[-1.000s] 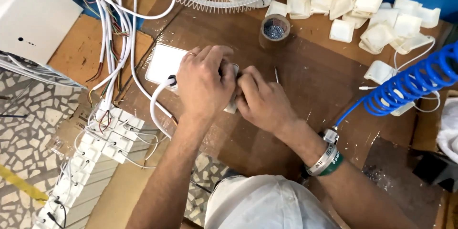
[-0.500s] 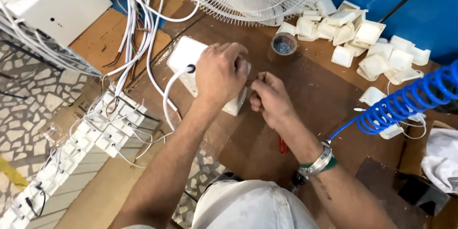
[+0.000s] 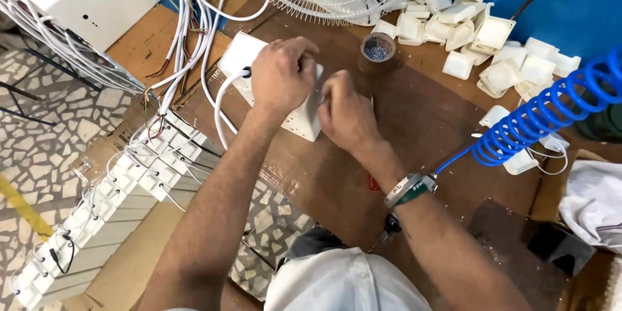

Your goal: The recorder is seen assembling a white electronic unit by inserting components, screwing them in place, and fitting plastic covers.

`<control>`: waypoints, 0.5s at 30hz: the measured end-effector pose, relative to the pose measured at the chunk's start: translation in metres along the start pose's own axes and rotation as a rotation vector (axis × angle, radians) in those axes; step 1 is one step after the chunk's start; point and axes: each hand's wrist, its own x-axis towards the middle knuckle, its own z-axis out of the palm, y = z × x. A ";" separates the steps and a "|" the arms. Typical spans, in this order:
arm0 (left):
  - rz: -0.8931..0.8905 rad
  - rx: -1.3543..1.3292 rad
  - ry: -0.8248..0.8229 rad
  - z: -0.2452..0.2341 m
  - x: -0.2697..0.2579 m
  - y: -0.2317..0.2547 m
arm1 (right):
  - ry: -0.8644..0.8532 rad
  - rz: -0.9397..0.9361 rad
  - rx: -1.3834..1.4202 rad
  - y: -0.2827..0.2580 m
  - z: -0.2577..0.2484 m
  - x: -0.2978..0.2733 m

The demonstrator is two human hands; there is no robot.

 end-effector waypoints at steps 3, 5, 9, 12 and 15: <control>-0.076 0.009 0.018 0.002 -0.007 0.000 | 0.049 0.409 0.226 0.008 0.001 -0.030; -0.035 -0.007 0.032 -0.005 -0.005 0.009 | 0.031 0.461 0.302 0.015 -0.002 -0.054; -0.021 0.018 0.038 -0.005 -0.007 0.011 | -0.308 0.616 -0.016 0.040 0.003 -0.093; -0.024 0.037 0.052 -0.007 -0.008 0.009 | -0.499 0.681 -0.132 0.067 0.031 -0.124; -0.012 0.025 0.059 -0.001 -0.008 0.007 | -0.590 0.684 -0.185 0.079 0.052 -0.151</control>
